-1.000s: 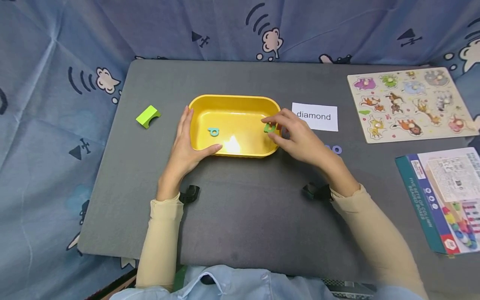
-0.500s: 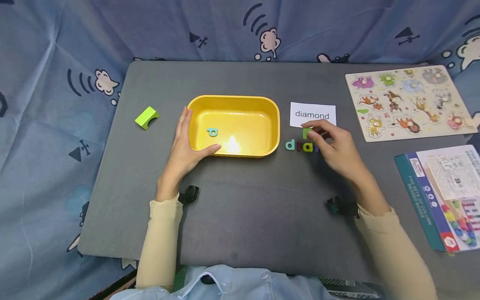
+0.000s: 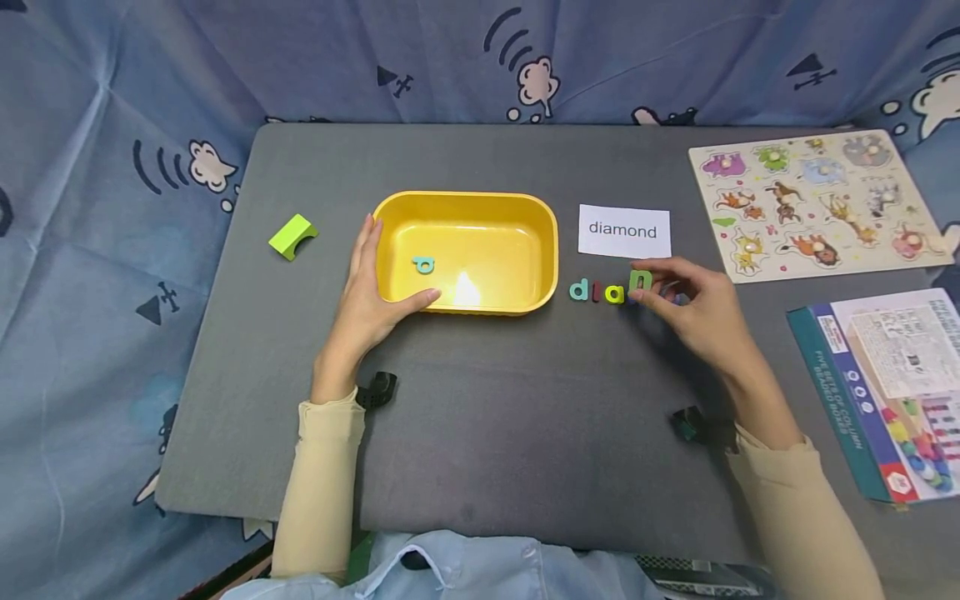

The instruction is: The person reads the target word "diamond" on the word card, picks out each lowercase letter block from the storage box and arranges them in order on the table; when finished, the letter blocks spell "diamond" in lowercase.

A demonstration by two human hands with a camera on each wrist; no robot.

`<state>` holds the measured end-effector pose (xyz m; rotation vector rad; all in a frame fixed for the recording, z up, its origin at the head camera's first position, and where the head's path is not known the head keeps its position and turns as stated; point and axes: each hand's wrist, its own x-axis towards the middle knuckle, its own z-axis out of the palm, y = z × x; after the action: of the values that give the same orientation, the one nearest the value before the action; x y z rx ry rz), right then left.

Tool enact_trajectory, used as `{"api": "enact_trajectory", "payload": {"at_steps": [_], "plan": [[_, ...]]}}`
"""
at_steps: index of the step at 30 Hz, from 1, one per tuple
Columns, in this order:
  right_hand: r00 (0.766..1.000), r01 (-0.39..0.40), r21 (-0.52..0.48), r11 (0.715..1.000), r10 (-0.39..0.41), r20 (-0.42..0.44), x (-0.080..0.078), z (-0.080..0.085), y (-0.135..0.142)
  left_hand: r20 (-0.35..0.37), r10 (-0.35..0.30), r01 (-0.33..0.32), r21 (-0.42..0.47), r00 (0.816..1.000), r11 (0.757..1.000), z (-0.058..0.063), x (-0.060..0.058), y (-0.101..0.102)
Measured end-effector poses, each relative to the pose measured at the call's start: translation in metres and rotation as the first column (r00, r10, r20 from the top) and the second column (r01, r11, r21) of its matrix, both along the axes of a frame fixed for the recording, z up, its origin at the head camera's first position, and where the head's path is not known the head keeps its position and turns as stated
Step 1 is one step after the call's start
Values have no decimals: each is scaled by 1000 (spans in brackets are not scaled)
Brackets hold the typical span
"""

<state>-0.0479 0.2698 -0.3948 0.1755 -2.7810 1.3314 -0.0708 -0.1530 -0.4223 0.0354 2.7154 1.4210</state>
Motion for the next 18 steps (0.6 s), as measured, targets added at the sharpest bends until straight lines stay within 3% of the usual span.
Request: {"api": "enact_trajectory", "payload": {"at_steps": [7, 12, 18], "plan": [[998, 57, 19, 998, -56, -35, 3, -7, 19, -5, 1, -1, 3, 1000, 1000, 0, 0, 0], [996, 84, 153, 985, -83, -13, 3, -11, 41, -6, 1, -1, 4, 1000, 1000, 0, 0, 0], [994, 55, 289, 956, -79, 73, 3, -20, 64, -4, -1, 1, 6, 1000, 1000, 1, 0, 0]]}}
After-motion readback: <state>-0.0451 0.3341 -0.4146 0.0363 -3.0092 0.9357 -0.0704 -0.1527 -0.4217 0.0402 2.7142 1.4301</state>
